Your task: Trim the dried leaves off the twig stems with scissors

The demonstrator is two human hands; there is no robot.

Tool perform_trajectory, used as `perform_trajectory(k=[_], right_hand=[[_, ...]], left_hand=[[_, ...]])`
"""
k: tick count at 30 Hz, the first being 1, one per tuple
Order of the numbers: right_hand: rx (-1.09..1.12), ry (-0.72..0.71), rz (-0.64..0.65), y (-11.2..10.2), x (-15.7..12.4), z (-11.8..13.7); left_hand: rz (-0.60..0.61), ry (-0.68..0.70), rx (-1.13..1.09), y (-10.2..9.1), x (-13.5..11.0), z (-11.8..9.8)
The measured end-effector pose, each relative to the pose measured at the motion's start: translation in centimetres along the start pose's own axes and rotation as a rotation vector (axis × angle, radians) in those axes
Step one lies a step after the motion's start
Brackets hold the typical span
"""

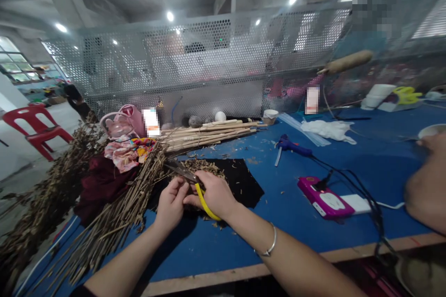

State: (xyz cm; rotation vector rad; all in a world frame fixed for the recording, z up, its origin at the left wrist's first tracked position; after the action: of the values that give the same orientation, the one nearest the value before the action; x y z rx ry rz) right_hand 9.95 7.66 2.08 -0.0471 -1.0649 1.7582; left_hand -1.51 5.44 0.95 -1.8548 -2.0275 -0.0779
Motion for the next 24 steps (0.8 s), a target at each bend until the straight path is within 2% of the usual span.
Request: perform_trajectory(k=[6, 11, 18, 24], right_hand=[[-0.098, -0.052, 0.021, -0.2, 0.2, 0.6], [-0.089, -0.086, 0.034, -0.1, 0.2, 0.7], [-0.069, -0.038, 0.004, -0.3, 0.1, 0.5], [-0.071, 0.014, -0.001, -0.4, 0.0, -0.1]], left_hand=[[0.0, 0.011, 0.118, -0.4, 0.1, -0.1], [-0.009, -0.001, 0.205, -0.4, -0.1, 0.3], [-0.041, 0.121, 0.291, -0.5, -0.3, -1.1], [-0.028, 0.078, 0.309, -0.4, -0.3, -0.6]])
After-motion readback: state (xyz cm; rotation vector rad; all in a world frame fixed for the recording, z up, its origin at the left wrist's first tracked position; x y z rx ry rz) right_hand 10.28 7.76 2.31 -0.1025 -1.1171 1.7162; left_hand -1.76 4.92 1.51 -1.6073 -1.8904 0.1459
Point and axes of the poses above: each hand's wrist, its own x-axis towards the middle knuckle, its own y-axis out of the palm, z = x × y, the point moved 7 cm from there along x, towards the middle knuckle, and after that the axes turned 6 degrees about x, right-handed, at the moved point
